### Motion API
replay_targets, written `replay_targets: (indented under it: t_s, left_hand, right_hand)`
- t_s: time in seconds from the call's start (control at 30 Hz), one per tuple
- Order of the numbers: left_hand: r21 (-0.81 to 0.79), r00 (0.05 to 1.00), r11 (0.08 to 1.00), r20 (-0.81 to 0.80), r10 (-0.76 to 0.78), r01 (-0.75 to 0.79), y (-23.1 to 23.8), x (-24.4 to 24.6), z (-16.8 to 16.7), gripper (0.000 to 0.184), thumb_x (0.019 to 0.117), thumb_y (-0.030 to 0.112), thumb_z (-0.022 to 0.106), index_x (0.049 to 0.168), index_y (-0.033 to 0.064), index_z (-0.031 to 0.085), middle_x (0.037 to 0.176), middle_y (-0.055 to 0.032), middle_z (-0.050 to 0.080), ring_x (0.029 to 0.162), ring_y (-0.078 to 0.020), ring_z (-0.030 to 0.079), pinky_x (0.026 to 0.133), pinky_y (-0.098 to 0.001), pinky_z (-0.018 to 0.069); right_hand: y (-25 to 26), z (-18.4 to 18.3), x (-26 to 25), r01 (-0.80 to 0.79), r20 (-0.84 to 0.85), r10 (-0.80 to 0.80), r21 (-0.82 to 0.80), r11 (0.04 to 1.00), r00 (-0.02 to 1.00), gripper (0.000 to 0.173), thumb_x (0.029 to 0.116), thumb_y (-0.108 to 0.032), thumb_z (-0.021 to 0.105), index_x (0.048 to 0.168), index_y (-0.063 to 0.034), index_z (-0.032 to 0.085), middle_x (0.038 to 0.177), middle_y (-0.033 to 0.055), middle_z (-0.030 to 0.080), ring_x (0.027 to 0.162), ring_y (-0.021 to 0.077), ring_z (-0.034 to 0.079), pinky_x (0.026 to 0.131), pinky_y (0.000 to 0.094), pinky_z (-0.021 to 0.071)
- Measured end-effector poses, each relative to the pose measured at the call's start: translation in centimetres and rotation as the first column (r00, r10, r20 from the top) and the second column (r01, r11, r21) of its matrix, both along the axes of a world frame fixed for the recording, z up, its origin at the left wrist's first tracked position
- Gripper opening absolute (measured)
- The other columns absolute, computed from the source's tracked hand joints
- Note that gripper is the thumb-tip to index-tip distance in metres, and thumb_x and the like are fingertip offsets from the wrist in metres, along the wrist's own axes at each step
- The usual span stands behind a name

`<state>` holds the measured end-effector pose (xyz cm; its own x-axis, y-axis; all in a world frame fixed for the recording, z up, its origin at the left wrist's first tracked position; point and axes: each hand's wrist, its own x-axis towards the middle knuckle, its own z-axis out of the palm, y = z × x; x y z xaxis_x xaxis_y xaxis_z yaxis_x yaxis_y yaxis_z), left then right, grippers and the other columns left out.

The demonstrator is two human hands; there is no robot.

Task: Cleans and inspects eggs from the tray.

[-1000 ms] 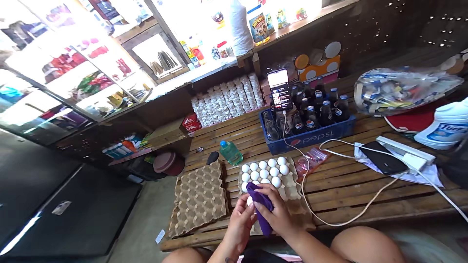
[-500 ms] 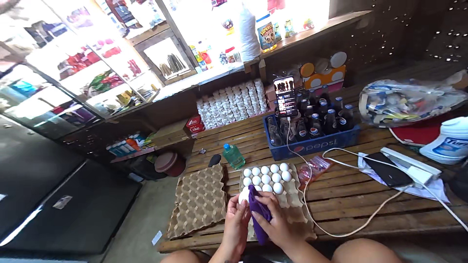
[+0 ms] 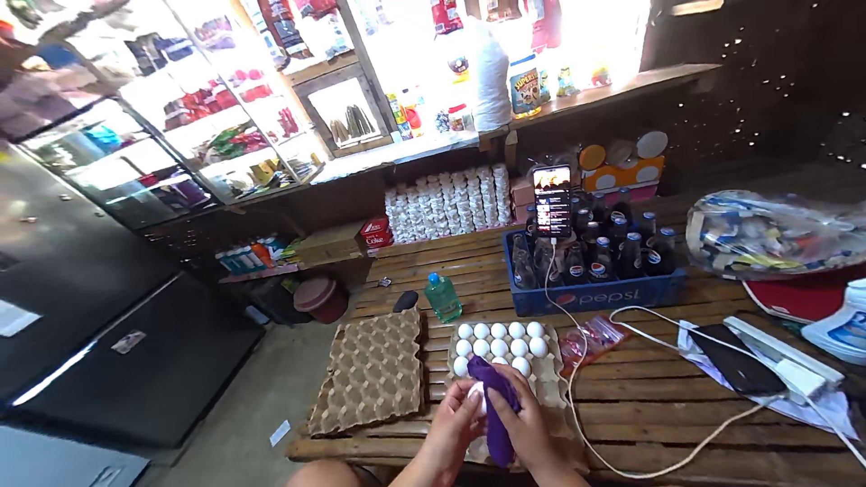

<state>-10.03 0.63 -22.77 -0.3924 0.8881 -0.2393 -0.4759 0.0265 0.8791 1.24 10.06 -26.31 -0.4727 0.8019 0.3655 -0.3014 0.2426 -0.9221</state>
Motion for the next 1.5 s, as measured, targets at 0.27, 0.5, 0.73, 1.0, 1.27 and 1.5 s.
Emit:
replay_targets:
  t_s: [0.27, 0.5, 0.73, 1.0, 1.27, 1.5]
  left_hand:
    - [-0.133, 0.994, 0.985, -0.029, 0.109, -0.112, 0.5, 0.4, -0.3, 0.045, 0.1118, 0.040, 0.020, 0.121, 0.0106, 0.053, 0.076, -0.0036, 0.067, 0.063, -0.0113, 0.064, 0.058, -0.0273, 0.0545]
    - [0.010, 0.966, 0.998, -0.248, 0.070, -0.070, 0.0, 0.5, -0.9, 0.024, 0.1089, 0.026, 0.036, 0.113, 0.0074, 0.050, 0.079, -0.0008, 0.066, 0.065, -0.0084, 0.064, 0.058, -0.0252, 0.0549]
    - [0.003, 0.967, 0.981, -0.164, 0.194, -0.196, 0.3, 0.0, -0.4, 0.039, 0.1109, 0.038, 0.026, 0.121, 0.0065, 0.047, 0.079, -0.0034, 0.065, 0.066, -0.0104, 0.063, 0.062, -0.0268, 0.0547]
    - [0.081, 0.927, 0.991, -0.352, 0.129, -0.107, -0.2, 0.1, -1.2, 0.024, 0.1093, 0.024, 0.034, 0.113, 0.0071, 0.051, 0.076, 0.0039, 0.062, 0.061, -0.0022, 0.058, 0.055, -0.0192, 0.0493]
    - [0.031, 0.962, 0.980, -0.189, 0.199, -0.197, 0.2, -0.2, -0.3, 0.051, 0.1104, 0.042, 0.020, 0.115, 0.0059, 0.057, 0.074, -0.0021, 0.063, 0.055, -0.0067, 0.054, 0.053, -0.0221, 0.0480]
    - [-0.070, 0.973, 0.972, 0.028, 0.229, -0.226, 0.6, -0.2, 0.8, 0.068, 0.1081, 0.056, 0.013, 0.092, 0.0103, 0.061, 0.060, 0.0000, 0.055, 0.048, -0.0083, 0.049, 0.049, -0.0236, 0.0455]
  right_hand:
    - [-0.5, -1.4, -0.8, 0.042, 0.070, -0.078, 0.418, 0.907, 0.994, 0.033, 0.0905, -0.034, 0.073, 0.122, -0.0245, 0.072, 0.137, 0.0171, 0.059, 0.129, 0.0282, 0.055, 0.108, 0.0442, 0.0480]
    - [-0.8, 0.2, -0.2, -0.033, 0.077, 0.029, 0.054, 0.998, 0.997, 0.039, 0.0919, -0.023, 0.068, 0.122, 0.0018, 0.069, 0.127, 0.0182, 0.064, 0.121, 0.0215, 0.060, 0.105, 0.0383, 0.0494]
    - [-1.2, -0.7, -0.7, -0.023, 0.098, 0.007, 0.165, 0.986, 0.995, 0.043, 0.0945, -0.027, 0.066, 0.127, 0.0003, 0.066, 0.129, 0.0208, 0.062, 0.124, 0.0258, 0.058, 0.107, 0.0422, 0.0469]
    - [-0.8, -0.7, -0.5, -0.006, 0.103, -0.026, 0.304, 0.953, 0.994, 0.035, 0.0906, -0.030, 0.071, 0.119, -0.0099, 0.074, 0.129, 0.0165, 0.064, 0.122, 0.0237, 0.060, 0.103, 0.0399, 0.0510]
    - [-1.4, 0.2, -0.1, -0.066, 0.149, 0.061, 0.028, 0.997, 0.987, 0.045, 0.0942, -0.025, 0.065, 0.128, 0.0056, 0.064, 0.128, 0.0202, 0.063, 0.120, 0.0203, 0.061, 0.105, 0.0359, 0.0488]
    - [-1.2, -1.6, -1.2, 0.038, 0.103, -0.074, 0.316, 0.948, 0.992, 0.041, 0.0852, -0.026, 0.077, 0.122, -0.0087, 0.073, 0.131, 0.0210, 0.061, 0.124, 0.0303, 0.059, 0.105, 0.0441, 0.0491]
